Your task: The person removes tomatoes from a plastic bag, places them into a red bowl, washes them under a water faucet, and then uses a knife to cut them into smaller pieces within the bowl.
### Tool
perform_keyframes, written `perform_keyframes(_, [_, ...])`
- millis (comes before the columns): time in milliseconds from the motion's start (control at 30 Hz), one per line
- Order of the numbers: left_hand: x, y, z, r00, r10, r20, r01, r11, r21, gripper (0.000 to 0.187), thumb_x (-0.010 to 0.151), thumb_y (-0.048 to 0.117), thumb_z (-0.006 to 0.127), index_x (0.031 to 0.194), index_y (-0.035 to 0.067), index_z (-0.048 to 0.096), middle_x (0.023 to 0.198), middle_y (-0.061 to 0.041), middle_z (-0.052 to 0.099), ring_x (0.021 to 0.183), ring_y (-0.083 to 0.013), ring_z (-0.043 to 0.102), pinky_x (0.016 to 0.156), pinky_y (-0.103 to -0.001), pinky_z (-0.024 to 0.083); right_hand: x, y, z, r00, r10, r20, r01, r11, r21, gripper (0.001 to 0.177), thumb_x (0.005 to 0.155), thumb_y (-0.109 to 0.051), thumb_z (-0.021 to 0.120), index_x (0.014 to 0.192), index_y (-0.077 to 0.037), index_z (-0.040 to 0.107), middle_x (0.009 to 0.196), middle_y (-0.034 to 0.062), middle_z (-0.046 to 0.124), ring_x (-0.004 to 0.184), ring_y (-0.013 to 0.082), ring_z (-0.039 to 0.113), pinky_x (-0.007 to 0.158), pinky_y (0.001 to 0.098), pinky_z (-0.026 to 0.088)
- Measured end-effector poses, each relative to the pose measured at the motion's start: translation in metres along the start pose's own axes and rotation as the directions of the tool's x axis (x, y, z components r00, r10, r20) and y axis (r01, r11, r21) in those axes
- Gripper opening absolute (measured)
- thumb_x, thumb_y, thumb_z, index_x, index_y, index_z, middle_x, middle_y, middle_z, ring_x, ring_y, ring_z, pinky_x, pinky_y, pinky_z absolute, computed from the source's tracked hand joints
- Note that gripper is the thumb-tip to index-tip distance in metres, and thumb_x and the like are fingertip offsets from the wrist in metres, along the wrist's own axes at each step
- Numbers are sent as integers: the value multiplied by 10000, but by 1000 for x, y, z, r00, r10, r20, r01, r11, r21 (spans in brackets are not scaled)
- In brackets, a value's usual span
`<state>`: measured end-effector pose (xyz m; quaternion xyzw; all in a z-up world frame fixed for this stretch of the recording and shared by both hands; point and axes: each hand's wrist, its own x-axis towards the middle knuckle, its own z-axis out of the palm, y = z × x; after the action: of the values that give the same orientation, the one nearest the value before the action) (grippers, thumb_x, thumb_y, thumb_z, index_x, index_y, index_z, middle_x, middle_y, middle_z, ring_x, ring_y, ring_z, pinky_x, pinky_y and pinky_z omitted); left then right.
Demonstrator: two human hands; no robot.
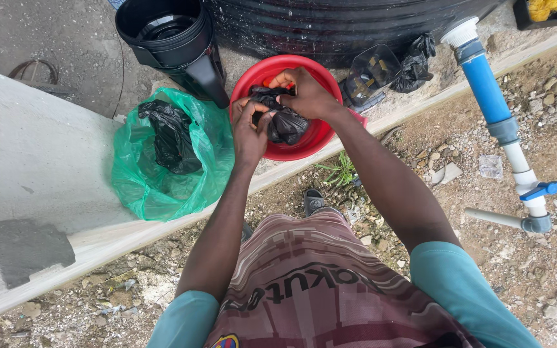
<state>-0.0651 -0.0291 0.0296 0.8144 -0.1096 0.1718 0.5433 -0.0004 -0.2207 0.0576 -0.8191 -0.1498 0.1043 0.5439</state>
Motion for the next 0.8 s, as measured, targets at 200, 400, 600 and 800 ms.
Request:
perform_keyframes(200, [26,25,-16,983,-161,93,150,982,113,170,866,156,806,998,106,711,1135,-98,603,1053,-243,605,782,-370,490,-49,-35,-13,985,-133,-107,106,969,-223,367,928,-165,817,1256,-96,668,1300,124,519,1257,260,576,1102,370,505])
perform_keyframes(400, [39,23,-19,972,-173,158,162,983,83,184,856,173,857,989,98,754,1084,-84,618,999,-210,610,801,-327,496,-96,-49,34,941,-177,-288,86,949,-304,798,664,-326,947,1290,-26,552,1377,229,411,1336,408,452,1053,486,468])
perform_keyframes(600, [38,27,-14,859,-411,306,461,880,-112,165,868,188,807,959,75,729,824,42,688,775,-53,610,717,-234,500,-109,-17,88,821,-252,-512,10,903,-429,614,757,-229,924,1193,-17,547,1468,291,345,1383,479,421,1085,542,447])
perform_keyframes(800, [44,18,-21,847,-431,310,510,823,-251,157,922,211,800,968,74,737,831,84,617,767,-28,505,697,-211,423,-104,-16,65,771,-349,-532,49,866,-497,236,804,-48,843,969,-22,676,1427,174,526,1359,373,524,1101,473,491])
